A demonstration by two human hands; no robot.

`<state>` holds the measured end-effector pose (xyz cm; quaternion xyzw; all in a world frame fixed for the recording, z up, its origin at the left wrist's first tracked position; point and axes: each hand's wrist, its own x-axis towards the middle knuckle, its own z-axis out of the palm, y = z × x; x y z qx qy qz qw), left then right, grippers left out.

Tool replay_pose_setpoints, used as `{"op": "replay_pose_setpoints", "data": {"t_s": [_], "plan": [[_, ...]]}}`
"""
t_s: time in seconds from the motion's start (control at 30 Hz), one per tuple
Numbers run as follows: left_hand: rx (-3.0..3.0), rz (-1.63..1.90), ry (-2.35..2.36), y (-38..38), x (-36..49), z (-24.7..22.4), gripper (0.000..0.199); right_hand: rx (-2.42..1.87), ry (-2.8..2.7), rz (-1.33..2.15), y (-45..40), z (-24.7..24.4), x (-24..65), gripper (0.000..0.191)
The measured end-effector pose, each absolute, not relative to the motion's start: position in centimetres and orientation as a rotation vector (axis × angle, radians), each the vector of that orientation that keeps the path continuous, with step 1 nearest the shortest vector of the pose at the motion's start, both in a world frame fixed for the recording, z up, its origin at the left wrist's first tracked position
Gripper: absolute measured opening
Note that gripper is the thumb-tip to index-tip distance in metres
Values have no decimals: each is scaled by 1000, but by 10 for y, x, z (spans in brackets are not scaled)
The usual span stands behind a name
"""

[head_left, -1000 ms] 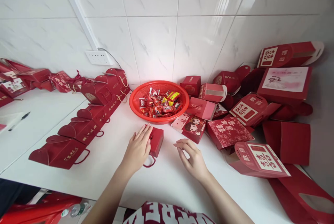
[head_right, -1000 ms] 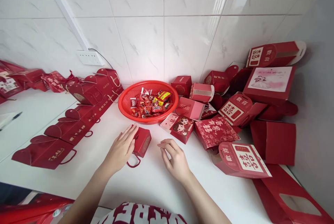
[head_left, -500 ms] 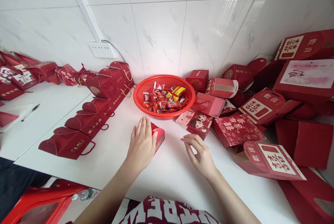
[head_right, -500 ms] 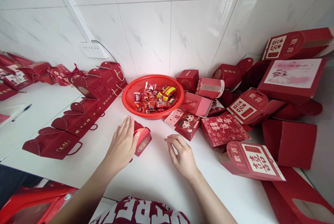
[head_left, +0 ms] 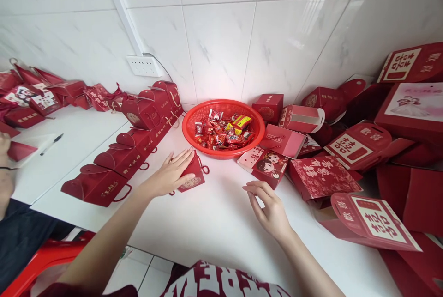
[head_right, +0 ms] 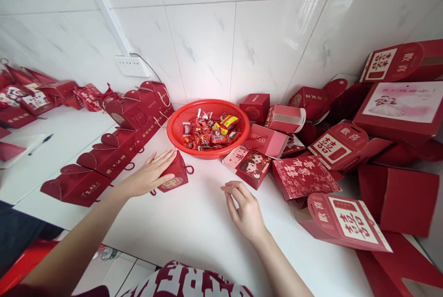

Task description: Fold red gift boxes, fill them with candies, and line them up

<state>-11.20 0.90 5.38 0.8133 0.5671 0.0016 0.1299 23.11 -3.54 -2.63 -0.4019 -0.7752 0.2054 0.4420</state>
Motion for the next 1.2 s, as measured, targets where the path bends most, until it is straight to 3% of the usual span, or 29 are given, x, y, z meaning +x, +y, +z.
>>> {"op": "replay_pose_setpoints", "data": {"t_s": [0.13,0.37,0.53,0.73,0.93,1.03,1.2], "plan": [[2335,17,1516,13,-141,75,54,-997,-1937,475,-36,-26,232,23],[2173,758,2014,7,-142,81,52,-991,-1970,456,-38,-25,230,22],[2202,427,2155,15,-121,47,83,-1000,-1983,441,-38,-25,229,23],[2104,397,2364,15,-103,32,53,-1041,-1985,458,-37,-29,236,24],[1840,792,2205,3,-162,98,56,-1037,-1983,447,-36,-34,237,23],[1874,1055,2415,11,-209,149,59,-1041,-1981,424,-36,-33,237,23],[1766,849,2765,56,-267,178,69,-1036,-1994,441,-36,-30,238,25]]}}
